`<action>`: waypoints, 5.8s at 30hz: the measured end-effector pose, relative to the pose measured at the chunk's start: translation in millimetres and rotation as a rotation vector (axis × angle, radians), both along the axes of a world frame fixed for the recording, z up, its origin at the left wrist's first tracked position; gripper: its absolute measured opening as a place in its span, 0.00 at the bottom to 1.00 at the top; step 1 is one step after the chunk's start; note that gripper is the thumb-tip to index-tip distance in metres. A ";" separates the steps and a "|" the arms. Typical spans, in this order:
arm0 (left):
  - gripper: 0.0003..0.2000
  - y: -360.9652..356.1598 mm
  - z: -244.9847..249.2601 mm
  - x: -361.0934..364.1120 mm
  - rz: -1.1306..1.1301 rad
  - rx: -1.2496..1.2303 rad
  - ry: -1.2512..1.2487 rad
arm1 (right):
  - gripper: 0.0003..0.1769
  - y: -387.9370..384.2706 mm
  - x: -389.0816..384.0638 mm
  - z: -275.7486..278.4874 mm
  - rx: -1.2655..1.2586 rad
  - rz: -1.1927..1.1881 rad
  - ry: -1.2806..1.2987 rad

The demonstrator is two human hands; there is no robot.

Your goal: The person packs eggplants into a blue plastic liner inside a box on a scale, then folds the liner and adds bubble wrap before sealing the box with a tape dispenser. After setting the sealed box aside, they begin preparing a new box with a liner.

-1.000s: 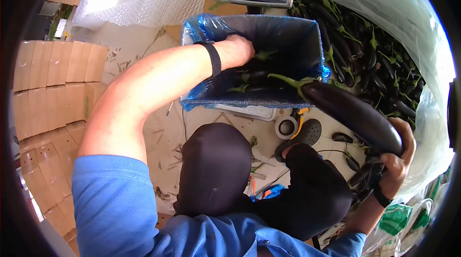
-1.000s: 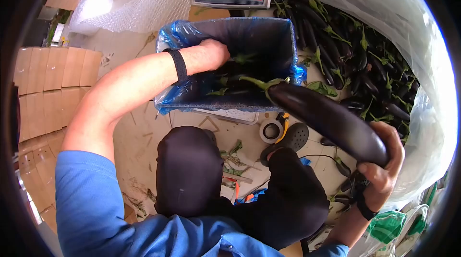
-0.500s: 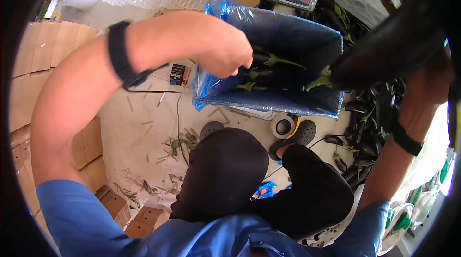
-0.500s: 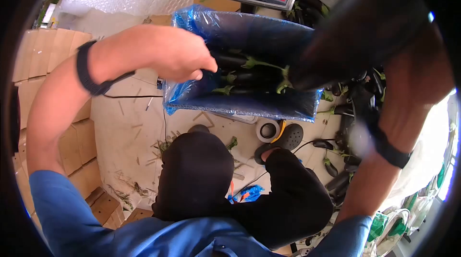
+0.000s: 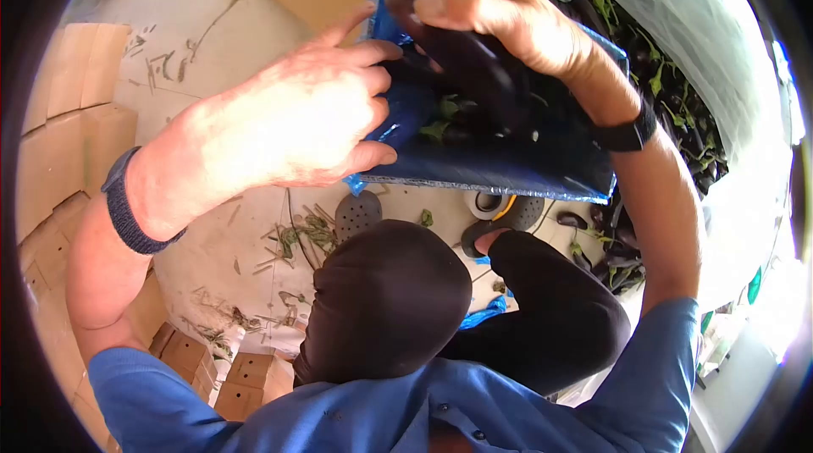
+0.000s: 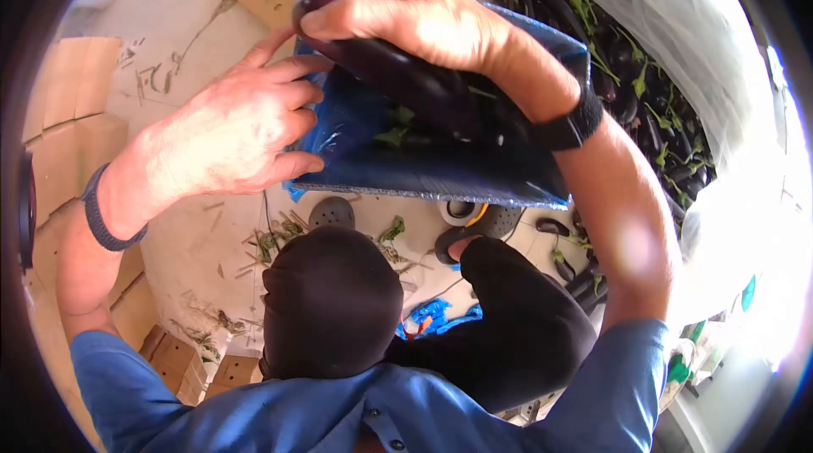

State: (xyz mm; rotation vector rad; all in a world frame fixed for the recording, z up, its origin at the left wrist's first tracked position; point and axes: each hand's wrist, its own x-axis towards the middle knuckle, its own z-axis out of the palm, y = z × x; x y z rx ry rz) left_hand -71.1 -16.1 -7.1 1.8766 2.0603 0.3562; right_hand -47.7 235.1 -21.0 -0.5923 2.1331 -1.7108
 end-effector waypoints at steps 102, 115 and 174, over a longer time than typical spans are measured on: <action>0.17 -119.7 -106.7 93.8 0.692 -0.441 -0.476 | 0.20 373.7 515.8 -172.9 -0.947 -2.007 -0.139; 0.14 -82.7 -51.3 75.2 1.105 0.009 -0.638 | 0.36 233.6 403.6 -2.6 0.182 -1.086 -0.225; 0.22 194.2 -50.3 -21.9 0.246 -0.977 0.116 | 0.06 87.4 122.5 59.6 1.286 -0.217 0.363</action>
